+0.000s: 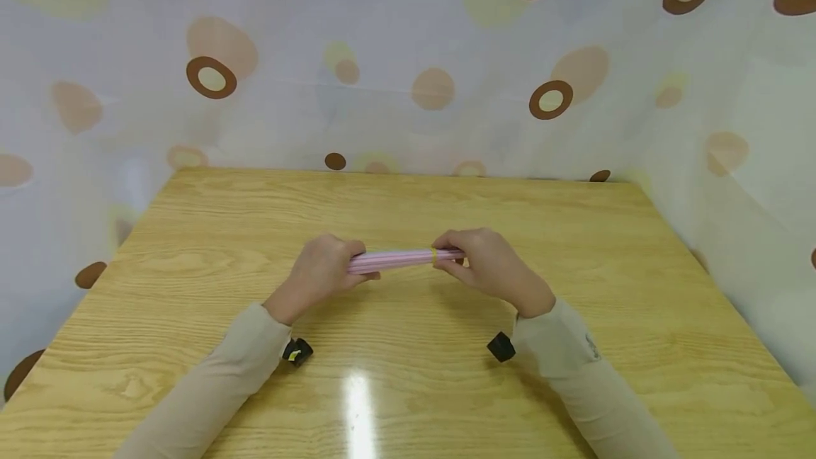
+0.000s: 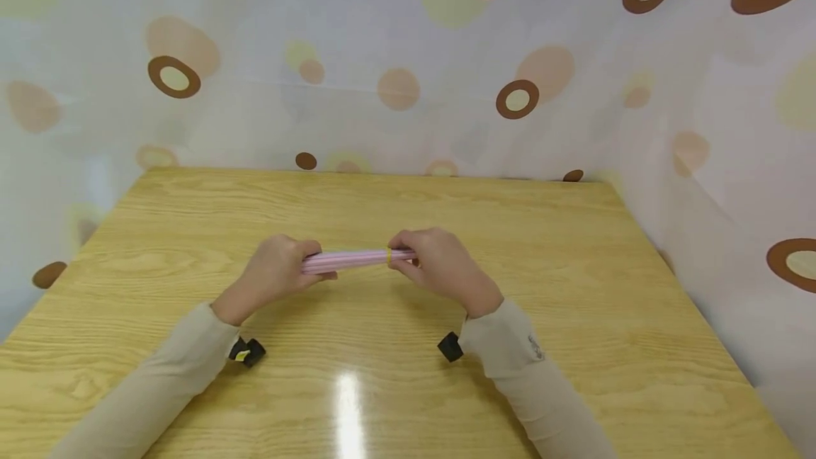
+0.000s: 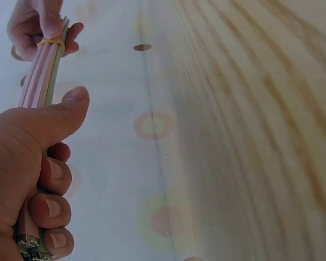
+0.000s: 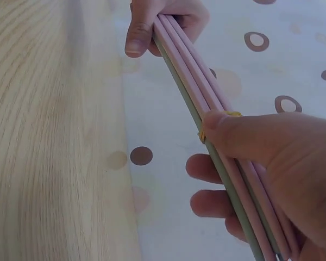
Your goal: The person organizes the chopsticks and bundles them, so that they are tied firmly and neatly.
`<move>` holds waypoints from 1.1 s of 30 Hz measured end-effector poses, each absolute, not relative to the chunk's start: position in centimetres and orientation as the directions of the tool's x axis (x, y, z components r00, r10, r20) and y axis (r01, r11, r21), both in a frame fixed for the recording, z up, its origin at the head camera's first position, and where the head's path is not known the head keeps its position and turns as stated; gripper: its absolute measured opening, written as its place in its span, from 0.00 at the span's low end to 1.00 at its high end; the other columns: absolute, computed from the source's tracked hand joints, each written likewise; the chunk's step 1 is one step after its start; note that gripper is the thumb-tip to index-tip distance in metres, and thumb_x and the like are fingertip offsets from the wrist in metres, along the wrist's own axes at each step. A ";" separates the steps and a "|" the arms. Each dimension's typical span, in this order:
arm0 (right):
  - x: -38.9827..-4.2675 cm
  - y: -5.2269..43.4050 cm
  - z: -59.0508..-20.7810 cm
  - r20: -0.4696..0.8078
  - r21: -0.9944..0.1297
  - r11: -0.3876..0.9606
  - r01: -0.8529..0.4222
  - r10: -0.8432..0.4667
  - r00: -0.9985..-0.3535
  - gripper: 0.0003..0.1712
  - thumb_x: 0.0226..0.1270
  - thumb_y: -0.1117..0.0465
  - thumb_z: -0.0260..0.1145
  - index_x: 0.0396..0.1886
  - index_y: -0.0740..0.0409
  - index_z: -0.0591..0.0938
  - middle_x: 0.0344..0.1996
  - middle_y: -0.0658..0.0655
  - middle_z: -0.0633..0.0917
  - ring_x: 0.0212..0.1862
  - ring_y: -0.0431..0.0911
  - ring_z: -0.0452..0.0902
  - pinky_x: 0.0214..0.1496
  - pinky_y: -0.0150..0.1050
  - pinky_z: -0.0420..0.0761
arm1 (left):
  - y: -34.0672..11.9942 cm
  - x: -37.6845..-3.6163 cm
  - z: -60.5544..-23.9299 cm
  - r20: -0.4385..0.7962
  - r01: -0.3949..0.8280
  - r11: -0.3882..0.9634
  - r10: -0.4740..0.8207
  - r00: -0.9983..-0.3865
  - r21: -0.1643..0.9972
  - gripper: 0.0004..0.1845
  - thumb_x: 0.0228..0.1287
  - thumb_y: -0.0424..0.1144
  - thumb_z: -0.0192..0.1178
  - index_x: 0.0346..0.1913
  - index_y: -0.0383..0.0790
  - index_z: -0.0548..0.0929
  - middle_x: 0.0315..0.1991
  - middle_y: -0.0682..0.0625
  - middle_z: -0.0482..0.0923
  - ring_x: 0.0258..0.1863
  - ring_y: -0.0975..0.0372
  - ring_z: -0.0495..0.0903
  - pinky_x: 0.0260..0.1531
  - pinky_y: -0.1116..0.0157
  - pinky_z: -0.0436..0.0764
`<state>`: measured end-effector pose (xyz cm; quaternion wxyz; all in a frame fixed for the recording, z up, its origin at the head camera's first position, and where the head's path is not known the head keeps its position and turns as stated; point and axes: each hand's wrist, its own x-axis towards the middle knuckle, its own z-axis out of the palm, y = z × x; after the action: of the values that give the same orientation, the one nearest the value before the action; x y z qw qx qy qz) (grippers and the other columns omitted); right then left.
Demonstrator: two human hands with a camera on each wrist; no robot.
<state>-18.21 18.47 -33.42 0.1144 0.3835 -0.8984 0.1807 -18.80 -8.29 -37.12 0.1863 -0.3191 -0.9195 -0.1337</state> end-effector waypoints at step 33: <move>-18.0 17.6 -34.1 0.388 -0.160 0.610 -0.776 -0.684 -0.618 0.18 0.55 0.55 0.69 0.43 0.60 0.82 0.33 0.53 0.86 0.28 0.39 0.81 0.31 0.33 0.79 | -8.4 -18.7 -36.7 0.470 0.652 0.754 0.547 -0.693 0.083 0.19 0.42 0.53 0.72 0.21 0.43 0.77 0.14 0.53 0.76 0.11 0.66 0.66 0.13 0.68 0.68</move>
<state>-18.02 17.62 -34.14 0.1456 0.4123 -0.8853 0.1581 -18.71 -8.37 -36.70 0.2137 -0.3287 -0.9118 -0.1224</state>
